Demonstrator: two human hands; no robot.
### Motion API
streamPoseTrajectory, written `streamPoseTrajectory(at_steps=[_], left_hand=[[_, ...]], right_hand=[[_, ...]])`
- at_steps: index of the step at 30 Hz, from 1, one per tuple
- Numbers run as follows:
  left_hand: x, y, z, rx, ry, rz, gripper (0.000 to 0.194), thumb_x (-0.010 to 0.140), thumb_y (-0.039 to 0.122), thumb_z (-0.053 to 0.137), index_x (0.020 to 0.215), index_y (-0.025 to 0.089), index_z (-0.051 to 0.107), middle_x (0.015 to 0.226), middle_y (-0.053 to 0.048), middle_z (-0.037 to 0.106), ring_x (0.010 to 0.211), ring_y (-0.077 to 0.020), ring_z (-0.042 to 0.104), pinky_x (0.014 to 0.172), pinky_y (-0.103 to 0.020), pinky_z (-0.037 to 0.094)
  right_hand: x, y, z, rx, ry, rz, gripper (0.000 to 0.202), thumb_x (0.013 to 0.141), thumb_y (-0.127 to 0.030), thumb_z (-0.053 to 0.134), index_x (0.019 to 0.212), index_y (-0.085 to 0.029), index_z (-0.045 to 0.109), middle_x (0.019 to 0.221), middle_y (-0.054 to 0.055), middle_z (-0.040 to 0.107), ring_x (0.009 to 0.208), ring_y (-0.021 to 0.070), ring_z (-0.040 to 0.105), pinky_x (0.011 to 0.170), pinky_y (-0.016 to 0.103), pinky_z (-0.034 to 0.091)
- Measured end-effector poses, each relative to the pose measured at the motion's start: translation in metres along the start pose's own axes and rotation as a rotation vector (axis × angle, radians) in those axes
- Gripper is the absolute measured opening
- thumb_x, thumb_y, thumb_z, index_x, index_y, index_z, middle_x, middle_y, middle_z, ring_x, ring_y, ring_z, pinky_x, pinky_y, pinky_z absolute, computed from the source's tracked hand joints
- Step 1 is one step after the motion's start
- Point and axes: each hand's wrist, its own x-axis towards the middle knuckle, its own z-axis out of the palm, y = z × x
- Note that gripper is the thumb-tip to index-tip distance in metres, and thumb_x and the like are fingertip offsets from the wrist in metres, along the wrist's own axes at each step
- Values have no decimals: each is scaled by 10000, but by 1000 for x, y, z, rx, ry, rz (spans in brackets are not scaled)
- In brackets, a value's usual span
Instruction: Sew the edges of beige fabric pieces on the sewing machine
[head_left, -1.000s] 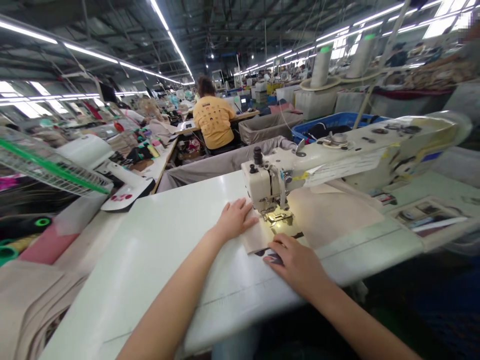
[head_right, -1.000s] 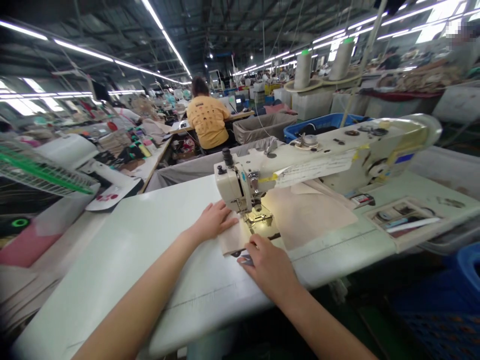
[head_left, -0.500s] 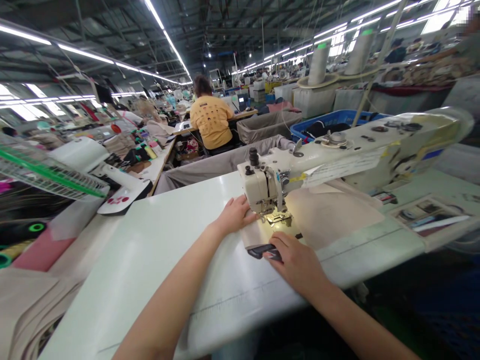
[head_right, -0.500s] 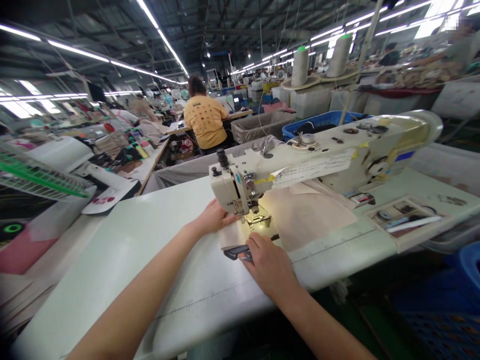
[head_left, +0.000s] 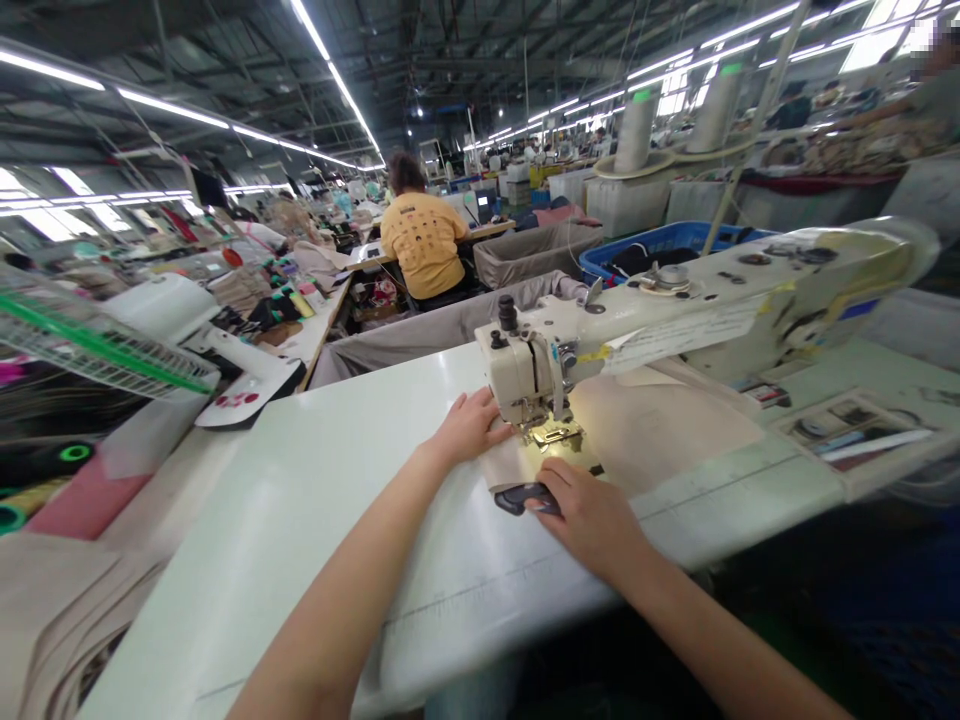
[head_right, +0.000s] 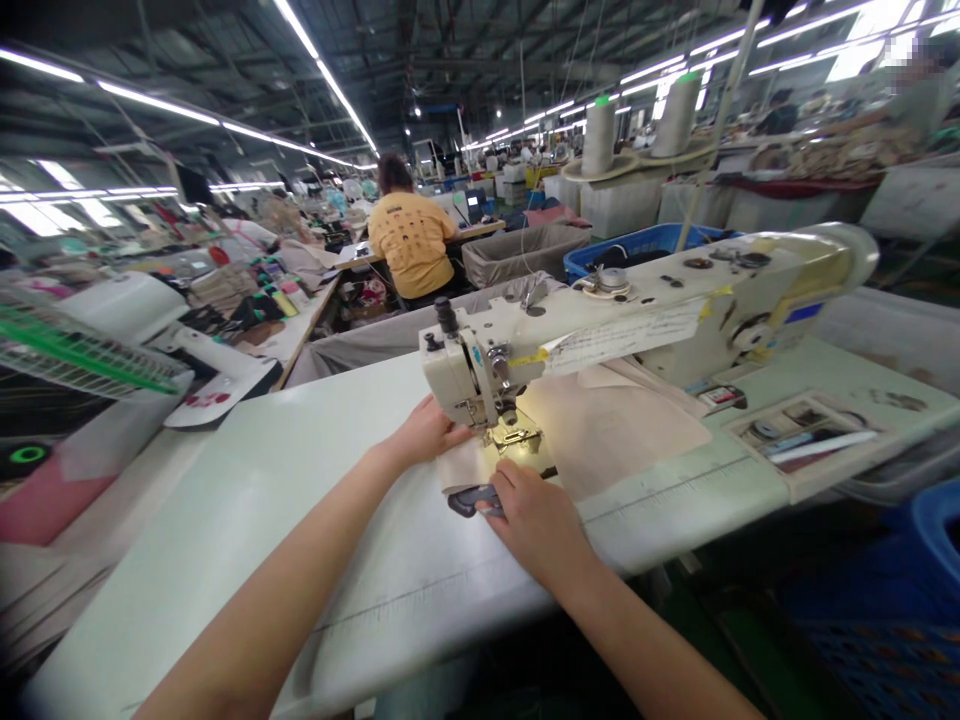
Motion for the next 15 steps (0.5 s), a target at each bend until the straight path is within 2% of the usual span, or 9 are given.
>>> streamPoseTrajectory(at_steps=[3,5,7,9,12,15], left_hand=[[-8,19,-2,112,42,-81,243,982,378,559,1119,216,677,1245,-111,646,1266,-302,522,1107,-506,389],[-23,38,1,141,82,-91,227,999,303,511,1033,165,689,1128,-141,666,1166,-299,577,1050,-480,452],[-42,58,7,87,72,-1,222,994,193,465,986,149,683,1055,-130,668,1056,-264,616,961,-416,523],[-63,74,14,7,66,93,196,982,171,481,972,157,677,1051,-113,668,1024,-248,627,925,-393,556],[-84,83,21,-50,122,176,228,996,166,447,1093,168,654,1136,-114,661,1124,-252,612,974,-413,560],[-89,80,23,-60,141,216,251,1010,181,431,1148,171,641,1177,-124,659,1166,-256,609,1004,-436,556]], right_hand=[[3,1,-1,1,-10,-6,82,962,-290,597,990,-213,610,1038,46,674,894,206,654,642,290,485],[3,2,-2,4,-24,-14,85,966,-294,594,978,-213,616,1031,49,676,908,211,654,654,291,493],[2,3,-2,12,-39,-24,89,968,-278,588,1013,-209,622,1053,55,680,939,218,658,687,296,510],[-1,5,-3,23,-53,-38,142,970,-254,582,1095,-201,622,1101,67,683,974,225,662,734,305,529],[-6,8,-3,36,-60,-55,232,976,-250,575,1197,-189,608,1181,92,682,1005,236,669,792,323,546],[-7,10,-3,42,-65,-56,241,983,-243,563,1213,-199,616,1218,99,683,1019,236,674,814,329,551]])
